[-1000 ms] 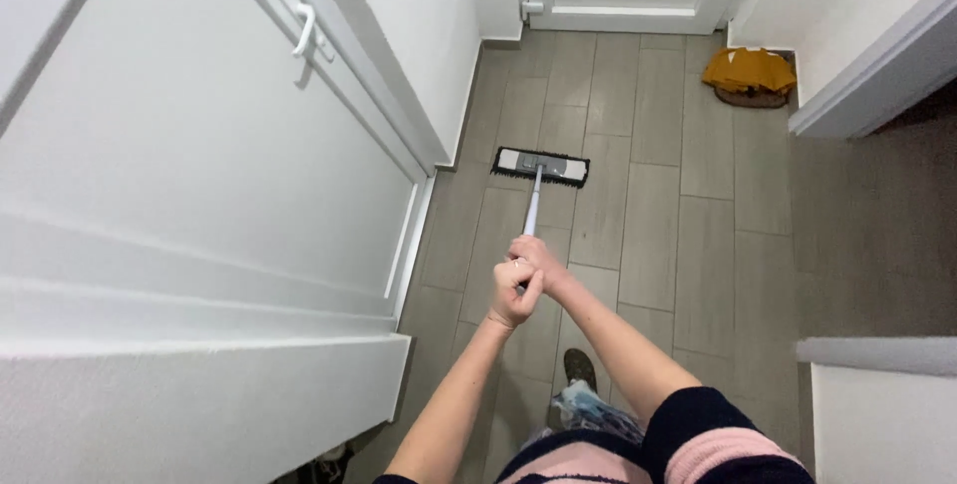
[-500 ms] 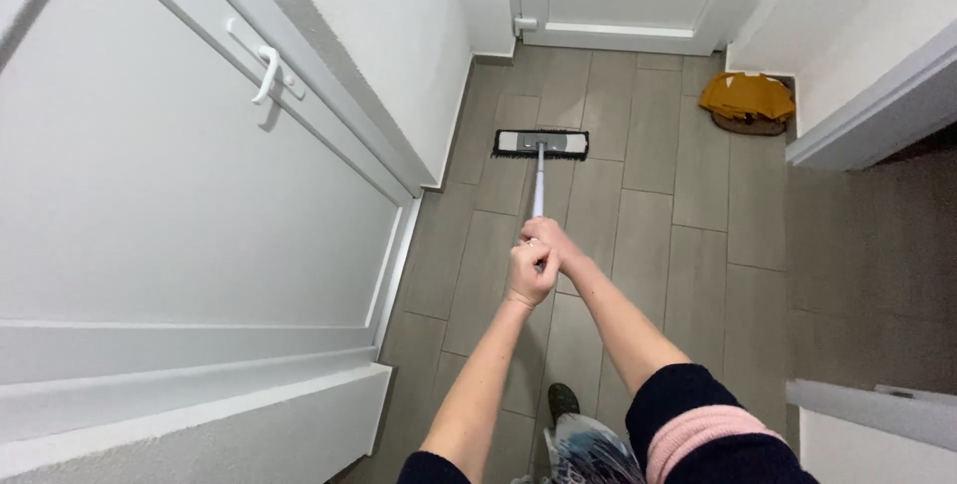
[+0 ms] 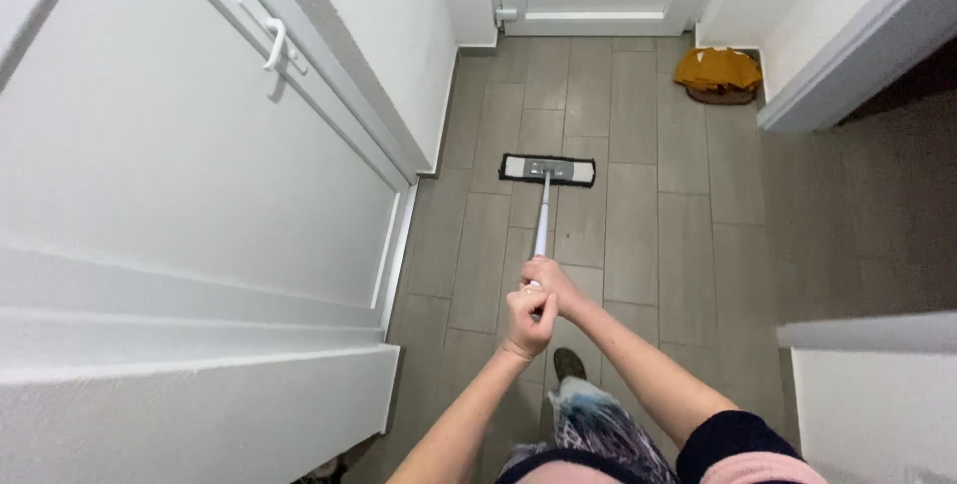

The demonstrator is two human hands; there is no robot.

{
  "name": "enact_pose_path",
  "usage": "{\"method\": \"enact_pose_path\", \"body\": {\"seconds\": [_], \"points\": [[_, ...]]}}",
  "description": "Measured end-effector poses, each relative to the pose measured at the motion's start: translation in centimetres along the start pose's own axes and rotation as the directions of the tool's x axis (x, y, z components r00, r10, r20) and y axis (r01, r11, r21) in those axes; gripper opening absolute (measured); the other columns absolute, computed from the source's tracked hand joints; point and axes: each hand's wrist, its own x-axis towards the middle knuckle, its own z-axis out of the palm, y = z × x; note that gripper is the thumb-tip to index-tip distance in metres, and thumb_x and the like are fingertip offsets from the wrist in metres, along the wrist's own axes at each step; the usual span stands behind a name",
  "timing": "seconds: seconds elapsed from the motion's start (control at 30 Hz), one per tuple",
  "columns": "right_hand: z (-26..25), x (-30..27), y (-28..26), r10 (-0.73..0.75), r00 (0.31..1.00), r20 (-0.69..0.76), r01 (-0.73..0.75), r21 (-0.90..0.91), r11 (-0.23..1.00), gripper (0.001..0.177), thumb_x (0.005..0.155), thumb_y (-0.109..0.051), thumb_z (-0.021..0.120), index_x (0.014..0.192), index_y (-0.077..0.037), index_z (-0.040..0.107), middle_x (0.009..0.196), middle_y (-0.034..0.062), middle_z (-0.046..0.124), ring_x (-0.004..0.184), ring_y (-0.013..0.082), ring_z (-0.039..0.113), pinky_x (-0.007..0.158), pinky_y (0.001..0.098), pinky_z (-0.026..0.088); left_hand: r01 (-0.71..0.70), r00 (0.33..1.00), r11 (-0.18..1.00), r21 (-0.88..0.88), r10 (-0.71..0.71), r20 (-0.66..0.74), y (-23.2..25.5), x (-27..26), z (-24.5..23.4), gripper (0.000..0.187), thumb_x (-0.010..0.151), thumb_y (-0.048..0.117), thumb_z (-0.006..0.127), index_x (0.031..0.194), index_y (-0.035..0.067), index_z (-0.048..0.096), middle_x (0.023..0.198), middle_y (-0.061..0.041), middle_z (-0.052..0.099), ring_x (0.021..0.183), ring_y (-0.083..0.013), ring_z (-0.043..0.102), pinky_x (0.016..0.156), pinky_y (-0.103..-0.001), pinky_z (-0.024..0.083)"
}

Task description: The person mopping the floor, they open the door and mop the floor in front of the door and in the hallway using a mop.

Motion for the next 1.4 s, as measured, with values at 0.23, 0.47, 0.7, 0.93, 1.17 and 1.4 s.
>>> {"method": "enact_pose_path", "body": {"seconds": [0.23, 0.47, 0.7, 0.93, 1.17, 1.4], "points": [[5.0, -7.9, -9.6, 0.034, 0.997, -0.065, -0.031, 0.054, 0.998, 0.029, 0.083, -0.042, 0.068, 0.066, -0.019, 0.062, 0.065, -0.0017, 0.063, 0.075, 0.0227, 0.065, 0.075, 0.0338, 0.053, 0.018, 0.999, 0.999, -0.026, -0.017, 0.051, 7.5, -8.8, -5.9, 0.047, 0.089, 0.002, 0.061, 0.048, 0.012, 0.041, 0.039, -0.001, 0.04, 0.042, -0.0156, 0.033, 0.046, -0.023, 0.035], [7.4, -12.4, -18.0, 0.07, 0.99, -0.124, -0.067, 0.029, 0.997, 0.024, 0.08, -0.03, 0.071, 0.066, -0.014, 0.062, 0.066, 0.0062, 0.066, 0.074, 0.0313, 0.067, 0.071, 0.0378, 0.053, 0.023, 0.997, 0.999, -0.044, -0.02, 0.069, 14.2, -13.5, -10.5, 0.047, 0.089, 0.002, 0.061, 0.048, 0.011, 0.039, 0.039, -0.002, 0.035, 0.047, -0.0085, 0.03, 0.044, -0.023, 0.031], [6.6, -13.1, -19.0, 0.048, 0.976, -0.211, -0.01, 0.178, 0.984, 0.027, 0.08, -0.025, 0.071, 0.06, -0.013, 0.058, 0.061, 0.002, 0.063, 0.066, 0.0245, 0.064, 0.06, 0.0315, 0.049, 0.032, 0.998, 0.996, -0.089, -0.027, 0.055, 17.7, -12.5, -10.2, 0.049, 0.089, 0.002, 0.059, 0.048, 0.012, 0.035, 0.039, 0.001, 0.029, 0.049, -0.006, 0.03, 0.043, -0.023, 0.029], [5.2, -11.5, -14.8, -0.046, 0.983, -0.178, 0.041, -0.027, 0.999, 0.031, 0.073, -0.024, 0.076, 0.053, -0.015, 0.054, 0.053, 0.0003, 0.057, 0.057, 0.0249, 0.062, 0.056, 0.0323, 0.048, -0.144, 0.988, 0.98, -0.14, 0.149, 0.032, 15.5, -10.1, -7.5, 0.047, 0.09, 0.008, 0.059, 0.048, 0.014, 0.04, 0.039, 0.003, 0.034, 0.04, -0.0136, 0.027, 0.04, -0.024, 0.028], [3.5, -11.1, -11.6, -0.156, 0.965, -0.213, 0.129, -0.138, 0.982, 0.032, 0.074, -0.044, 0.072, 0.06, -0.02, 0.056, 0.055, -0.001, 0.057, 0.059, 0.0219, 0.065, 0.058, 0.0317, 0.054, -0.264, 0.959, 0.955, -0.136, 0.275, 0.071, 16.1, -6.9, -4.8, 0.044, 0.086, 0.003, 0.063, 0.049, 0.016, 0.045, 0.039, 0.003, 0.04, 0.037, -0.0175, 0.032, 0.039, -0.027, 0.032], [4.5, -10.5, -5.0, -0.322, 0.931, -0.175, 0.233, -0.394, 0.889, 0.033, 0.071, -0.05, 0.07, 0.062, -0.024, 0.051, 0.059, -0.005, 0.055, 0.062, 0.019, 0.066, 0.059, 0.0309, 0.055, -0.216, 0.958, 0.967, -0.133, 0.236, 0.164, 14.2, -5.4, -2.2, 0.039, 0.088, 0.006, 0.061, 0.052, 0.015, 0.05, 0.041, 0.002, 0.043, 0.038, -0.0182, 0.036, 0.041, -0.027, 0.035]]}}
